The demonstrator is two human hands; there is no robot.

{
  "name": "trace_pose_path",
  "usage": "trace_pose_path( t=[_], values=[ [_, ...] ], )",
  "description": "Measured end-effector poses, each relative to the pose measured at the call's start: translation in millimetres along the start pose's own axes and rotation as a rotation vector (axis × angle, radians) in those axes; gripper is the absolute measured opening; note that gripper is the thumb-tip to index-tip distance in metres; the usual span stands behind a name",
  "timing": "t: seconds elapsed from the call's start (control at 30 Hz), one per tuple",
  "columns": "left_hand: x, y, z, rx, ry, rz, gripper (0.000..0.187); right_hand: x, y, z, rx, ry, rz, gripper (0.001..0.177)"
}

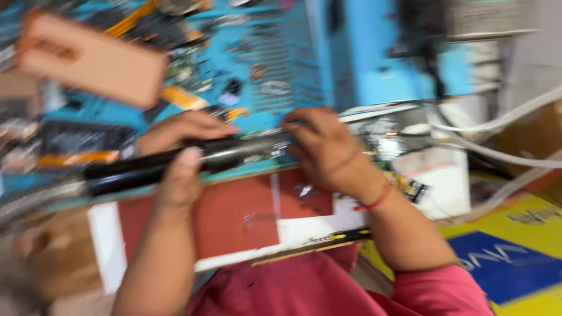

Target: The person heats a small electronic component on a circuit board using a hot air rework tool and positions it using tweezers.

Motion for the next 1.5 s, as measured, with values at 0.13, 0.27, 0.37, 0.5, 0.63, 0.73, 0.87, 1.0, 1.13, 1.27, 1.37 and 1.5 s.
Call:
trace_pose_path(
  t=[0.13, 0.27, 0.37, 0.5, 0.63, 0.73, 0.87, 1.0, 1.13, 1.27, 1.37, 1.5],
  values=[
    [3.2, -6.4, 4.0, -0.033, -0.005, -0.156, 0.048, 5.6, 5.7, -4.2, 0.006, 0.003, 0.002, 0.037],
    [13.3, 1.9, -0.4, 0.018, -0.087, -0.070, 0.045, 6.3, -0.6, -7.2, 0.032, 0.006, 0.035, 0.035],
    [11.2, 0.6, 1.7, -0.048, -0.055, -0.041, 0.045, 4.2, 3.0, -7.2, 0.036, 0.013, 0.046, 0.035],
    [-0.5, -3.0, -1.7, -0.009, -0.032, -0.114, 0.049, 4.9, 3.0, -6.7, 0.018, 0.029, 0.040, 0.037],
    [-4.5, -10.1, 0.1, -0.005, -0.013, -0.067, 0.054, 3.7, 0.6, -5.6, 0.019, 0.012, 0.030, 0.036],
    [-5.7, -7.9, -2.4, -0.019, 0.015, -0.169, 0.054, 4.5, 2.7, -4.4, 0.002, 0.012, 0.036, 0.035],
    [-7.8, -10.7, -3.8, 0.066, 0.029, -0.100, 0.052, 3.6, 1.7, -4.7, 0.011, 0.000, 0.013, 0.036],
    [-4.7, -8.2, 0.2, -0.019, 0.022, -0.143, 0.052, 2.7, 1.3, -3.8, 0.004, 0.014, 0.008, 0.036],
    [-6.4, -12.2, -0.5, 0.069, 0.009, -0.108, 0.053, 2.0, -0.3, -4.1, 0.004, 0.009, 0.024, 0.035],
    [-1.6, -7.0, 2.3, -0.026, 0.020, -0.134, 0.055, 3.0, 0.2, -3.3, 0.000, 0.007, 0.026, 0.037],
    [-2.2, -3.5, 1.9, 0.019, 0.017, -0.082, 0.056, 3.8, 0.3, -3.4, 0.004, 0.005, 0.018, 0.037],
    [2.3, -1.1, 4.8, -0.085, 0.021, -0.108, 0.057, 3.8, 1.3, -3.5, 0.005, 0.014, 0.017, 0.037]
  ],
)
Point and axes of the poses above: each hand's wrist, its own z-axis towards the middle knuckle, its own y-axis out of the palm, x = y × z, the point moved 7 cm from there along z, towards the middle knuckle, and after that the axes turned 6 degrees about -x, right-handed, at the moved point
